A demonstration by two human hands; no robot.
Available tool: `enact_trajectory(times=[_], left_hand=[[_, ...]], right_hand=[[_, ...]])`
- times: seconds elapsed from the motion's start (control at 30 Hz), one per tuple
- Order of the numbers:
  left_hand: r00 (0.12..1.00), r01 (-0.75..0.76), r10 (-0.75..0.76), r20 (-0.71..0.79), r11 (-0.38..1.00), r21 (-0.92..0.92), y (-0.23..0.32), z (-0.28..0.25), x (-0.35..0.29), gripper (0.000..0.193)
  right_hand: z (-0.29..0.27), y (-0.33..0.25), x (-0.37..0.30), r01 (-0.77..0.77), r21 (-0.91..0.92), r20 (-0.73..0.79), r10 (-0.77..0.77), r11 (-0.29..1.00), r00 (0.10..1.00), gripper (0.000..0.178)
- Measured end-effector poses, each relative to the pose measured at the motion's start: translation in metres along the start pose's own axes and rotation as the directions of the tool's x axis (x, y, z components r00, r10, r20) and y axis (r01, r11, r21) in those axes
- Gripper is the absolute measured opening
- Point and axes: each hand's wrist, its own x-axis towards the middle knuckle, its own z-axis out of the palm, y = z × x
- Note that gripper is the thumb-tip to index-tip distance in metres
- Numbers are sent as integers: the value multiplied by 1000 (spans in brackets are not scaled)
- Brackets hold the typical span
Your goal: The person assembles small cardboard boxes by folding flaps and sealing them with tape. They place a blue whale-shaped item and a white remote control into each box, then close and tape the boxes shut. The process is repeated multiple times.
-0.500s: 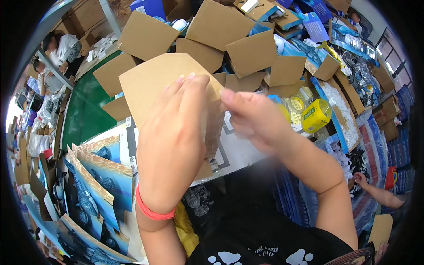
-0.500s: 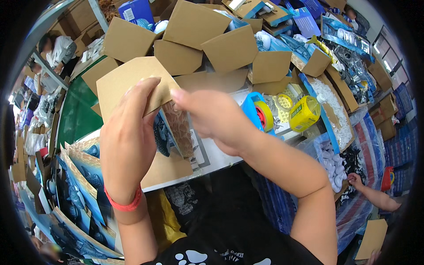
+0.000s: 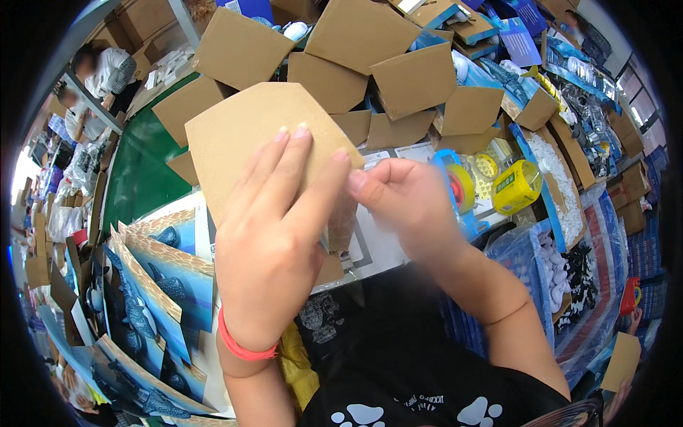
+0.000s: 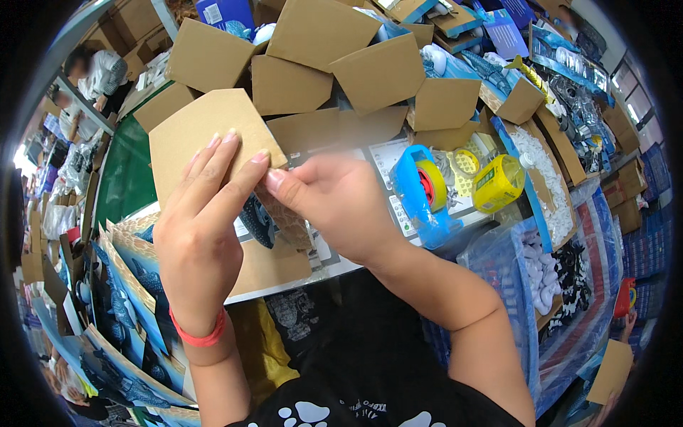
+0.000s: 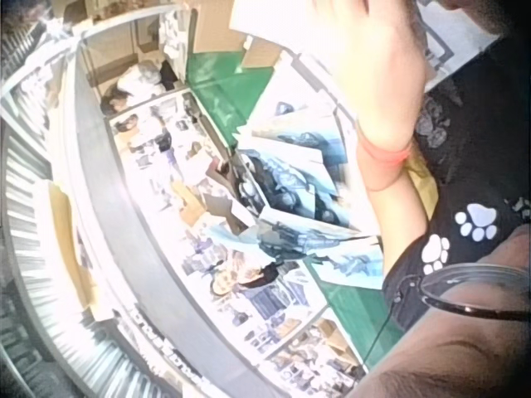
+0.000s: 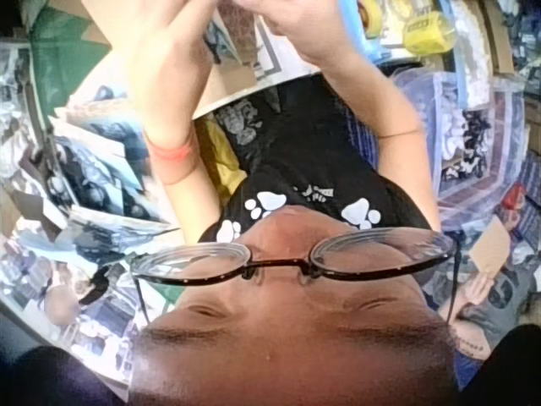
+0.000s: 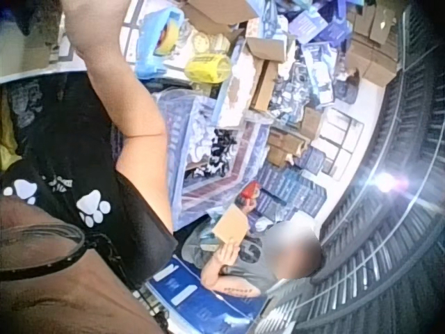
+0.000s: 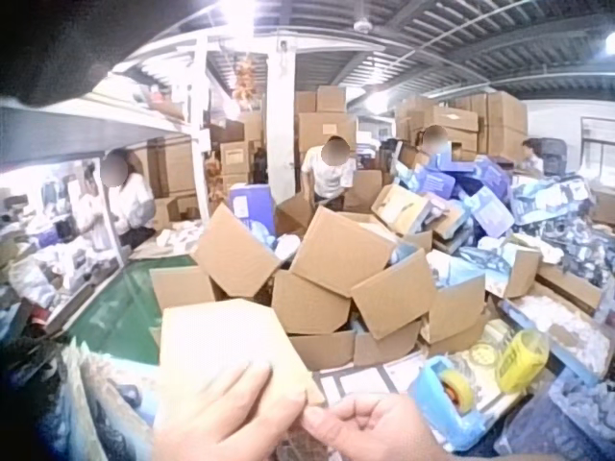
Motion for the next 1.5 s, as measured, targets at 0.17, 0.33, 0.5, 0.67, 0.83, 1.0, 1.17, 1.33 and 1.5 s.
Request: enact_trajectory(times=[0.17, 0.33, 0.5, 0.67, 0.83, 1.0, 1.17, 1.33, 1.5], left_hand=[[1000, 16, -16, -1, 1000, -23, -5, -5, -4, 38], [996, 26, -19, 82, 997, -79, -13, -9, -6, 52], [992, -78, 89, 86, 990, -116, -16, -11, 1, 48], [993, -19, 46, -108, 970, 243, 1, -3, -18, 51], [978, 195, -195, -68, 981, -6, -12, 44, -194, 119], [948, 316, -315, -40, 949, 19, -4, 40, -279, 75], [974, 139, -135, -180, 990, 9, -20, -56, -162, 34], [922, 109, -149, 357, 986, 130, -54, -67, -47, 49], [891, -51, 108, 441, 989, -139, -60, -26, 29, 30]], right_hand=[[-7, 30, 12, -11, -351, -73, -15, 936, 997, 33], [-18, 75, 13, 281, -242, -19, -295, 928, 955, 47], [-14, 52, 22, 706, -241, 116, -702, 666, 702, 61], [-17, 24, 29, 715, -558, 258, -731, 421, 632, 41], [-53, 39, 26, 565, -204, -113, -593, 799, 797, 35], [-61, 44, 12, 236, 505, -297, -90, 830, 951, 38], [-63, 118, -8, -227, 645, -4, 300, 729, 954, 43], [-76, 154, -29, -248, -461, -134, 210, 852, 968, 37], [-69, 121, -15, 548, -474, 27, -610, 689, 792, 49]])
